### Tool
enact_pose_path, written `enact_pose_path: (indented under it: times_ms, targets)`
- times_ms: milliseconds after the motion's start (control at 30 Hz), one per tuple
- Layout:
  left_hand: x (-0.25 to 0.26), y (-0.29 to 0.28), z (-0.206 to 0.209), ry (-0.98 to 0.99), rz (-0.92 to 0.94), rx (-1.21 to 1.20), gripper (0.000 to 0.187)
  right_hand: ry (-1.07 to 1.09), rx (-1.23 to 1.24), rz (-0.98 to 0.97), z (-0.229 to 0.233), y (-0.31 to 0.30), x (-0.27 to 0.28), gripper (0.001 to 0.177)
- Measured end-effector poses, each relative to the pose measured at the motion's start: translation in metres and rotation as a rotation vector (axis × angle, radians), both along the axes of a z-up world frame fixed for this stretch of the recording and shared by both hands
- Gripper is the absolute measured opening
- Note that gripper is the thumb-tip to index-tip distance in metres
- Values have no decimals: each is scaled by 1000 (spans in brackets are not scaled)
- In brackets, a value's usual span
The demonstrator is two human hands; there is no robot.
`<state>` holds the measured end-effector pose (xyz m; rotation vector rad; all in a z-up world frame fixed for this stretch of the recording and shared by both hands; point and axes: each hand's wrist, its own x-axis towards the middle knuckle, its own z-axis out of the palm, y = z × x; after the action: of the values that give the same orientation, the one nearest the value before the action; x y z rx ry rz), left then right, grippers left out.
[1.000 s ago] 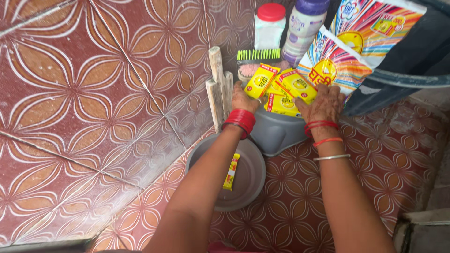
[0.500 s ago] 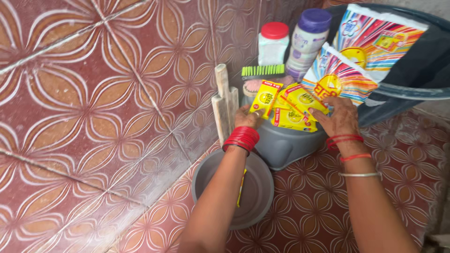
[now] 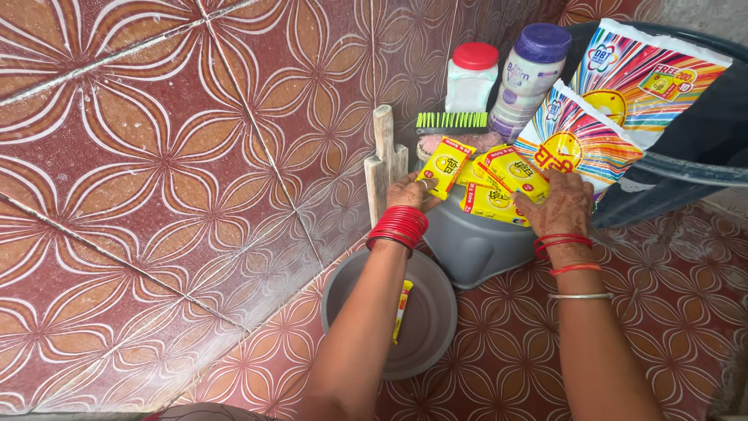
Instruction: The person organizes cleaning supplies in a tiled corner. They repeatedly pick up yellow soap bars from a grey bowl and place them on top of a grey plastic container, stacking them alongside other cleaning items like brushes and bottles.
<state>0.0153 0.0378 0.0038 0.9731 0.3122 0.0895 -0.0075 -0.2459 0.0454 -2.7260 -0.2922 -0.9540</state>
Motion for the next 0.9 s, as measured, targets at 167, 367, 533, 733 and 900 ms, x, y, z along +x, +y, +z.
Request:
enact_pose_path:
  times_ms: [167,367,533,733,900]
  targets:
    - [-11,3,19,-82,-43,20,51,60,17,-128,-4,12,5,73]
    - [-23,2,20,-76,-22,95,46,49,287,-101,-6,5,10,68]
    - [-22,-16,15,4,17,216,37,108,541,-119,14,-3,4,67]
    - [-17,-41,10,-31,32,216,44,56,626,-120,34,1,-12,59]
    - [-4,-50,2,35,8,272,61,100,775,-158,54,1,-25,57]
